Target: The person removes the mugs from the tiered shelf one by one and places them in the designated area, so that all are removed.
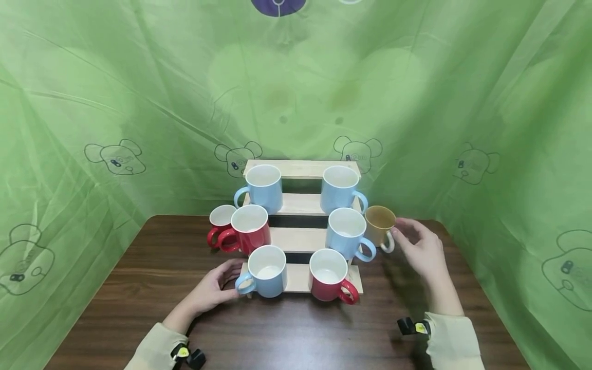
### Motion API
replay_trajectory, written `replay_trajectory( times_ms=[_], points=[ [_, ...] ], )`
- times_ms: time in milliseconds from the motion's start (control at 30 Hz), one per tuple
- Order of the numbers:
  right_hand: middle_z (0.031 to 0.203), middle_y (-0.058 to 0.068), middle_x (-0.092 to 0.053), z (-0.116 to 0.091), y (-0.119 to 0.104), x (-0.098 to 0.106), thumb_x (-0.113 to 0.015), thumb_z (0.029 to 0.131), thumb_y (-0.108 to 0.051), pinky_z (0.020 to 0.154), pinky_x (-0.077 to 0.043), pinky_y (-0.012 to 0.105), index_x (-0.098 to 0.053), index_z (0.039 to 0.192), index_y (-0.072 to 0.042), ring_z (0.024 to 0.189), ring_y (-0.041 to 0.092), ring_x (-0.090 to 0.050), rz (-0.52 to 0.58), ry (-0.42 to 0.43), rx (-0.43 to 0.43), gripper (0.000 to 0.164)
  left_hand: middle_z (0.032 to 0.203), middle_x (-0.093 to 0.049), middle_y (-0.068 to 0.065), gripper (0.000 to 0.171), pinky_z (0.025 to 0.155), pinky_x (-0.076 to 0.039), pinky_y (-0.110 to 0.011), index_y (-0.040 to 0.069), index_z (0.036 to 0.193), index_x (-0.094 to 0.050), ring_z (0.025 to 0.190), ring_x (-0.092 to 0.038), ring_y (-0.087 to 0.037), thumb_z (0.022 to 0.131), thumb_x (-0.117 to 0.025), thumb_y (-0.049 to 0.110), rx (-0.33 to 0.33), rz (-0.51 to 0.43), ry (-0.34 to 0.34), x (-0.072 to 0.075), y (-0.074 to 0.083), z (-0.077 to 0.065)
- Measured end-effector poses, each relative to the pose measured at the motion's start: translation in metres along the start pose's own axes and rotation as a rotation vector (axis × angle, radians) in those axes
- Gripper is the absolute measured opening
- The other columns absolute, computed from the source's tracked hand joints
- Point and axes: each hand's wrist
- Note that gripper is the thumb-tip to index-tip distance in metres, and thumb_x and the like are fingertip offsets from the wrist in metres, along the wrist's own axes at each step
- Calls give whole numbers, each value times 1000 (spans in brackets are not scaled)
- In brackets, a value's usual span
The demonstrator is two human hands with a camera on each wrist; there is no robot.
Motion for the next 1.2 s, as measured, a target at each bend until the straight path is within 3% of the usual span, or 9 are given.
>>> replay_trajectory(
  times_ms=[300, 600, 933, 1200],
  points=[
    [129, 20, -76, 28, -50, 32, -71, 109, -29, 75, -47, 5, -70, 140, -4, 93, -21, -58, -109, -88, 108, 40, 146, -66, -11, 70, 116, -52, -34, 9, 154, -54, 135, -64, -32, 93, -88, 12, -8, 5, 2, 0, -1, -1],
    [134, 15, -75, 50, -80, 39, -67, 110, -37, 81, -49, 5, -71, 140, -10, 103, -16, -61, -68, -152, 99, 41, 146, -66, -11, 70, 115, -52, -33, 8, 154, -54, 135, -64, -31, 93, -88, 14, 7, 10, 7, 0, -1, -2],
    [139, 16, -72, 65, -91, 35, -64, 112, -41, 88, -47, 10, -68, 144, -9, 112, -2, -62, -66, -272, 87, 45, 146, -66, -11, 71, 116, -52, -33, 7, 155, -53, 135, -64, -29, 93, -88, 13, 19, -2, -4, 0, 0, 0],
    [138, 16, -72, 68, -90, 27, -65, 111, -39, 90, -48, 11, -67, 144, -7, 115, 3, -63, -32, -291, 95, 46, 146, -65, -11, 71, 115, -52, -34, 7, 155, -53, 135, -64, -30, 93, -88, 13, 10, 1, -2, 0, 1, 0]
  ],
)
Point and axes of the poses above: each hand's wrist, its own z-axis towards the middle knuckle, its own x-axis out of the back of the hand, y = z × x
